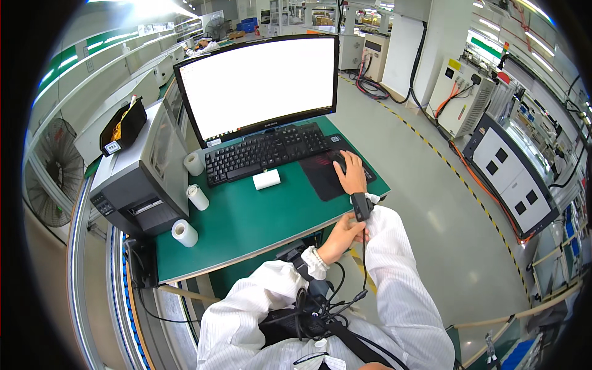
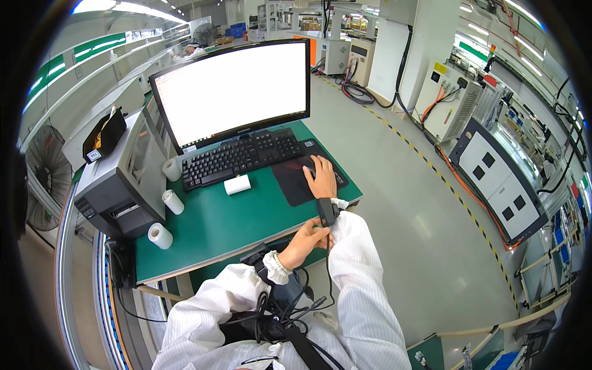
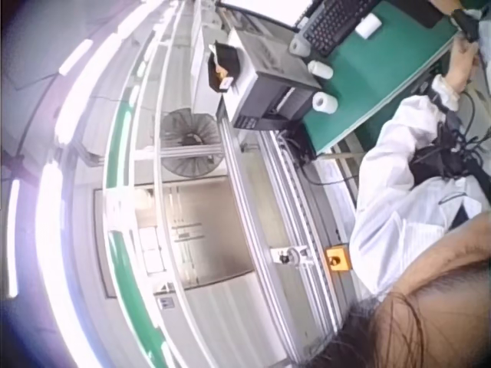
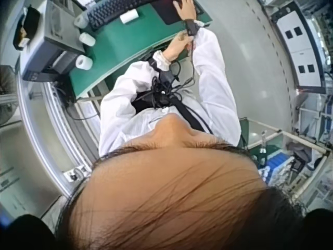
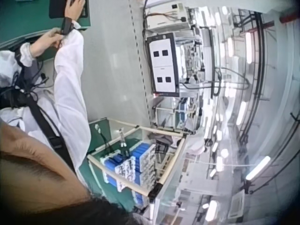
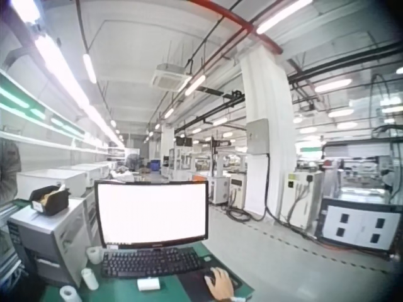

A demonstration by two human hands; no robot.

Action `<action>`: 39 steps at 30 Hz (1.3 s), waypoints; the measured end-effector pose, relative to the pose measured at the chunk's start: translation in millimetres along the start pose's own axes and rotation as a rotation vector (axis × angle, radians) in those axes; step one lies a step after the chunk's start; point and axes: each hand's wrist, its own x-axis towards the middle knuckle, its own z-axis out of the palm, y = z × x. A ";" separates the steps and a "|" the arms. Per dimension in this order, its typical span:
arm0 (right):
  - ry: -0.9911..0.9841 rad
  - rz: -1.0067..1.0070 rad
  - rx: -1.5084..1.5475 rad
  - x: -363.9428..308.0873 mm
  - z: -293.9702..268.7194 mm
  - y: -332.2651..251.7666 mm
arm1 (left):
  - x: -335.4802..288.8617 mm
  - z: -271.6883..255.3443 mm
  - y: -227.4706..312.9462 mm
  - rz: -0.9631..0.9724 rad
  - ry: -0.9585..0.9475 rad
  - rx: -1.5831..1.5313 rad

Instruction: The person operates a computer using a mouse and keyboard, then picks up a roll of labels and a small white cylinder. They wrap a label around the cylinder and place it back on the desk before returning to the computer.

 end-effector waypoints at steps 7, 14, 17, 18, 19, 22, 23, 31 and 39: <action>0.117 -0.099 -0.124 4.4 -2.9 4.7 | 20.3 29.2 20.2 -0.005 -0.079 -0.126; 0.090 -0.105 -0.184 1.6 -3.0 -3.1 | 25.4 44.1 10.5 -0.044 -0.065 -0.026; 0.083 -0.112 -0.185 1.8 -3.2 0.4 | 19.1 27.7 14.5 -0.002 -0.151 -0.013; 0.073 -0.115 -0.176 2.0 -1.4 -1.1 | 16.0 18.0 16.4 0.000 -0.129 0.046; 0.072 -0.117 -0.171 1.4 -0.8 -2.0 | 12.6 8.5 18.2 -0.001 -0.108 0.105; 0.065 -0.115 -0.149 0.3 -3.4 -0.3 | 1.9 -21.4 26.8 0.071 0.055 0.265; 0.054 -0.110 -0.151 -0.6 -5.3 1.5 | -0.8 -33.7 30.0 0.106 0.106 0.304; 0.032 -0.133 -0.156 2.3 -0.1 0.5 | -25.7 -153.7 53.3 0.582 0.808 1.383; -0.107 -0.020 -0.174 -0.9 -6.2 0.6 | -52.4 -219.1 56.7 0.631 1.061 1.816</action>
